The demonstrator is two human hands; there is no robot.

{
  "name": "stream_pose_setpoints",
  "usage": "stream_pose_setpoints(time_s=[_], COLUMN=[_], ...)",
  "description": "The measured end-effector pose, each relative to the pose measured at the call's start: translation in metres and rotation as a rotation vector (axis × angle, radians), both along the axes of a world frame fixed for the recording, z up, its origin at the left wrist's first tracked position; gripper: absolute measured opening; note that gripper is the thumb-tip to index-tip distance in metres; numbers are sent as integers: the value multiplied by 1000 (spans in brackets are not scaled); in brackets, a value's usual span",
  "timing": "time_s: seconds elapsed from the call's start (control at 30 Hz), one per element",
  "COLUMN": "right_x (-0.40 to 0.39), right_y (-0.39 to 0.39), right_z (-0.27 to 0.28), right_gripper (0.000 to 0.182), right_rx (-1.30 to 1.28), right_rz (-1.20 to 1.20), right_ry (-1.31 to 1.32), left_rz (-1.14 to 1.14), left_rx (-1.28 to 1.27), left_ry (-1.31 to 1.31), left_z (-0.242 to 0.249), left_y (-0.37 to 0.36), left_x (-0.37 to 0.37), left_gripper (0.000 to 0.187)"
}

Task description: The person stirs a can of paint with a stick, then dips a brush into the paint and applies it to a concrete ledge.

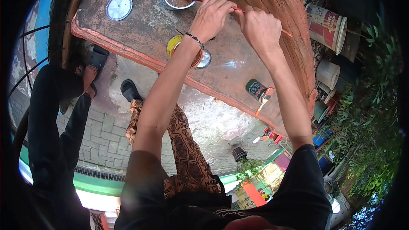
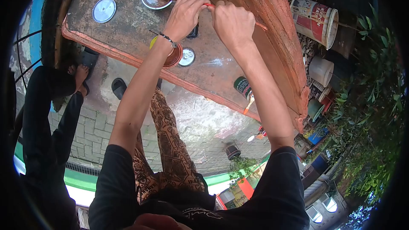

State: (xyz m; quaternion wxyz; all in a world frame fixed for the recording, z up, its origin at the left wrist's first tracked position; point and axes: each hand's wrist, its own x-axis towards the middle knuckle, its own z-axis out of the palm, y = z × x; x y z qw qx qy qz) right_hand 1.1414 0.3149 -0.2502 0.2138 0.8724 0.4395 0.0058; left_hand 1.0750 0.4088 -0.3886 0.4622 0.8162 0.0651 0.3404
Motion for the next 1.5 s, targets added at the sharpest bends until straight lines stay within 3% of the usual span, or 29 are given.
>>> stream_pose_setpoints(time_s=[0.13, 0.2, 0.23, 0.3, 0.37, 0.43, 0.5, 0.57, 0.7, 0.77, 0.9, 1.03, 1.27, 1.4, 1.5], right_x=[2, 23, 28, 38, 35, 19, -11, -34, -92, -112, -142, -167, -179, -188, -193], right_y=[4, -5, -5, 0, -3, -11, -15, -26, -20, -20, -19, -25, -18, -18, -14], right_z=[25, 29, 36, 48, 50, 46, 46, 33, 18, 18, 10, -8, -12, -12, -11], right_gripper=[41, 44, 44, 37, 31, 24, 20, 21, 22, 25, 25, 24, 21, 20, 21], right_rx=[-52, 47, 55, -8, -4, 253, 388, 551, 738, 815, 1038, 1100, 1191, 1229, 1193], right_rz=[-125, -361, -369, -871, -923, -1082, -1111, -1206, -1286, -1354, -1414, -1362, -1592, -1590, -1647], right_ry=[230, 781, 781, 1264, 1405, 1587, 1546, 1668, 1671, 1643, 1652, 1716, 1734, 1771, 1743], left_rz=[-82, -119, -126, -135, -75, -10, 65, 196, 197, 111, 192, 225, 131, 50, 57], left_rx=[-8, -21, 7, 42, 84, 151, 220, -575, -762, -1285, -1348, -1395, -1473, -1571, -1392], left_ry=[30, 46, 21, 0, 34, 72, 117, 265, 529, 828, 878, 854, 871, 910, 933], left_z=[-2, -1, -3, -3, 2, 24, 40, 42, 61, 74, 72, 73, 63, 69, 66], left_y=[8, 6, 8, 11, 13, 24, 26, 19, 27, 32, 19, 9, 8, 10, 9], left_x=[-14, -21, -26, -32, -41, -54, -72, -92, -117, -118, -118, -125, -134, -145, -153], left_gripper=[18, 21, 23, 25, 29, 31, 34, 31, 20, 26, 28, 27, 25, 31, 33])
